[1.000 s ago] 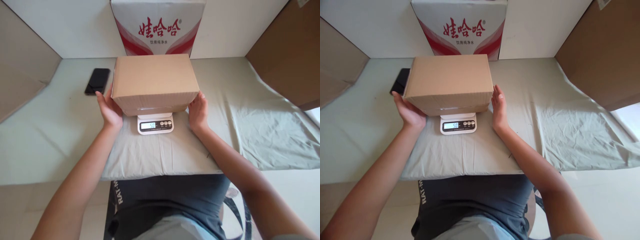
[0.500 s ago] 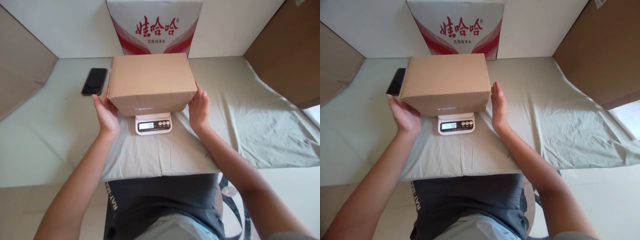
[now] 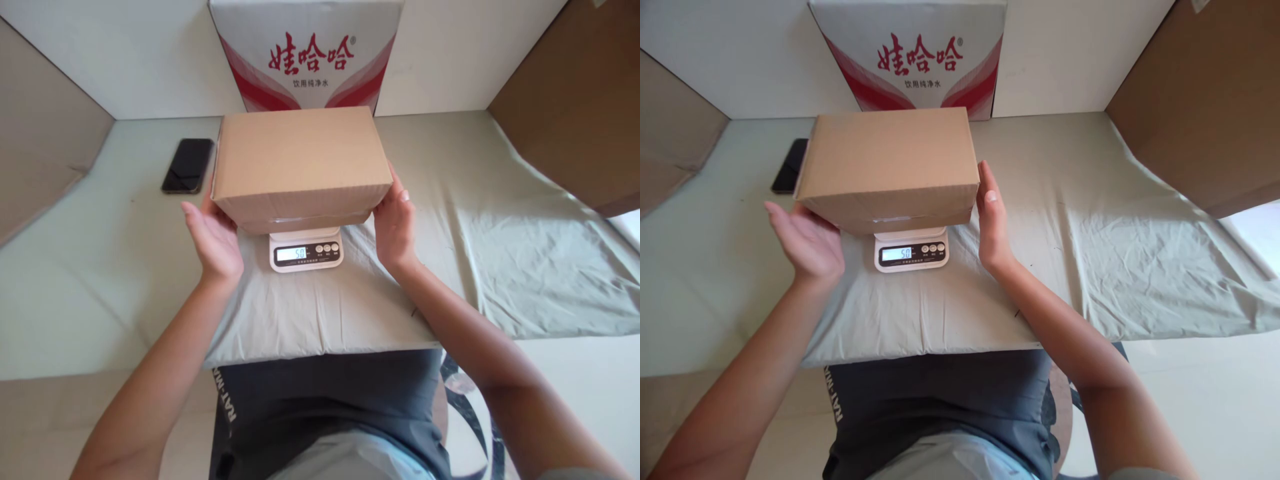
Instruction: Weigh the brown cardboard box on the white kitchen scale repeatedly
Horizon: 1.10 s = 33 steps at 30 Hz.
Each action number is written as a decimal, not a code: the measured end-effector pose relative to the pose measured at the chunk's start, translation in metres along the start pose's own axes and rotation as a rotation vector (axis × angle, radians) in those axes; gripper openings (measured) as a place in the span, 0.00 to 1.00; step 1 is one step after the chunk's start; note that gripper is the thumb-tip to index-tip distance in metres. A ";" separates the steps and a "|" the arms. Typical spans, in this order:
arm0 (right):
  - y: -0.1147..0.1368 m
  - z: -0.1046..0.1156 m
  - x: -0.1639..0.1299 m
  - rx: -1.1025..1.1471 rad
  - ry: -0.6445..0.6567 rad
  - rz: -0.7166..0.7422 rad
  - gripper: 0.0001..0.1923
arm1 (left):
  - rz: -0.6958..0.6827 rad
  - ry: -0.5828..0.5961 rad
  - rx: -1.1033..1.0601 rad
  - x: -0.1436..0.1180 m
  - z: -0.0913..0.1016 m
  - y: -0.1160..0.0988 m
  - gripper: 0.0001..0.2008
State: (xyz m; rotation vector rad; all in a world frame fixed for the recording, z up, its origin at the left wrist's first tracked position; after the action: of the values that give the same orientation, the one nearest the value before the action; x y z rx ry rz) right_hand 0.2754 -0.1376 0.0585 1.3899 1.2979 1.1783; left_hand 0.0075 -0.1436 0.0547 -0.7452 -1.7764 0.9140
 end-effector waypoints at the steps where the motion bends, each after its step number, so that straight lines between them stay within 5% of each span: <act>1: 0.000 0.000 0.000 0.011 0.006 0.002 0.39 | 0.006 0.002 -0.006 0.000 0.001 -0.001 0.45; 9: -0.001 0.000 -0.001 0.031 -0.002 0.002 0.37 | 0.038 -0.035 -0.015 0.007 0.013 -0.003 0.49; 33: -0.006 0.002 0.001 0.057 0.018 0.011 0.34 | -0.027 0.005 0.002 -0.003 -0.005 -0.003 0.44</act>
State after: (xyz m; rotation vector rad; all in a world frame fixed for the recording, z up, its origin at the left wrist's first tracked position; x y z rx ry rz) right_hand 0.2763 -0.1365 0.0528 1.4318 1.3476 1.1718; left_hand 0.0130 -0.1465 0.0573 -0.7204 -1.7764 0.8950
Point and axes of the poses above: each hand's wrist, its own x-axis towards the middle knuckle, its own z-axis out of the back of the hand, y = z × x, the point moved 1 cm from there along x, towards the middle knuckle, and after that the axes turned 11 degrees about -z, right-handed, at the moved point
